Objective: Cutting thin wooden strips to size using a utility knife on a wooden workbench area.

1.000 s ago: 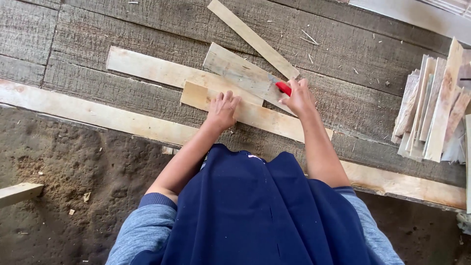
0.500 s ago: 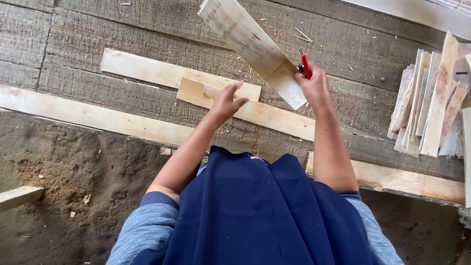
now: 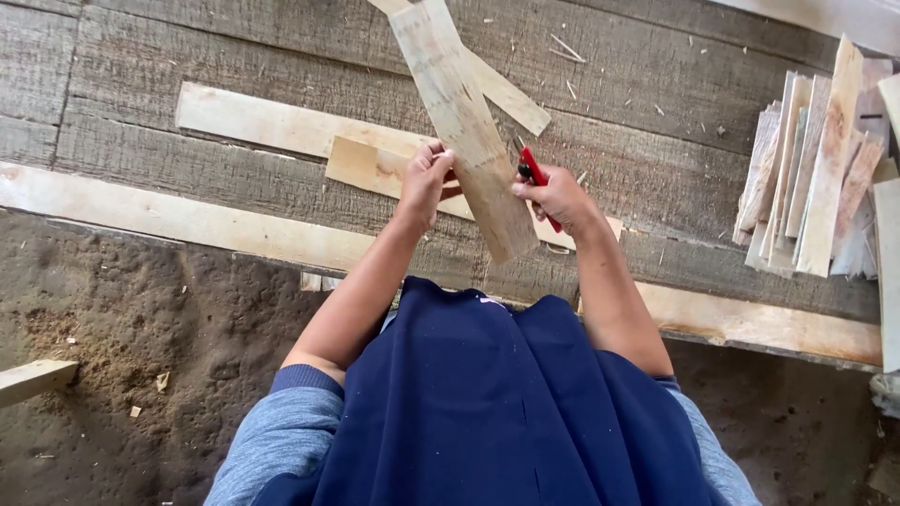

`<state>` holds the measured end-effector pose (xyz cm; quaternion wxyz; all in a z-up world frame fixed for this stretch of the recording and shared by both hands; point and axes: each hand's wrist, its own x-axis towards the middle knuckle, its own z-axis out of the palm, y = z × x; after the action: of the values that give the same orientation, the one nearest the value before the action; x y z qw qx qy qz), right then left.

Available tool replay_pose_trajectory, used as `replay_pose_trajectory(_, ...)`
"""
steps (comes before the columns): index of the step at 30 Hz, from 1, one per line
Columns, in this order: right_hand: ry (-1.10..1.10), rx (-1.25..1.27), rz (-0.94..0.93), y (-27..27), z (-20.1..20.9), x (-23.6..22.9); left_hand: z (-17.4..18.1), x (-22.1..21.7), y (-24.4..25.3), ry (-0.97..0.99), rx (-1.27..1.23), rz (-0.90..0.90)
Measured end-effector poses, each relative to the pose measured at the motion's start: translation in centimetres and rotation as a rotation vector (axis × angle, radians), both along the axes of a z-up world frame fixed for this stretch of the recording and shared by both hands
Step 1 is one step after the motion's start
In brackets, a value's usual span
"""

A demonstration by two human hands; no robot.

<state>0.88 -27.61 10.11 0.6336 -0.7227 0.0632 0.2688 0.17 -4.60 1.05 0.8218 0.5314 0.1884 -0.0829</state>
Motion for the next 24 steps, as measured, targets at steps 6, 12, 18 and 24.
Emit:
replay_pose_trajectory(6, -0.027, 0.043, -0.143, -2.3, -0.6, -0.2, -2.4, 0.5, 1.1, -0.016, -0.083, 0.166)
replay_pose_trajectory(12, -0.250, -0.555, 0.124, -5.3, -7.8, -1.0, -1.7, -0.5, 2.1, 0.017, -0.012, 0.294)
replay_pose_trajectory(18, -0.212, -0.887, 0.375, -1.2, -10.6, -2.5, -4.0, -1.6, 2.8, 0.072, -0.005, 0.370)
replay_pose_trajectory(24, -0.293, -0.957, 0.376, -2.5, -15.3, 0.9, -0.6, -3.4, 3.0, 0.069, -0.031, 0.387)
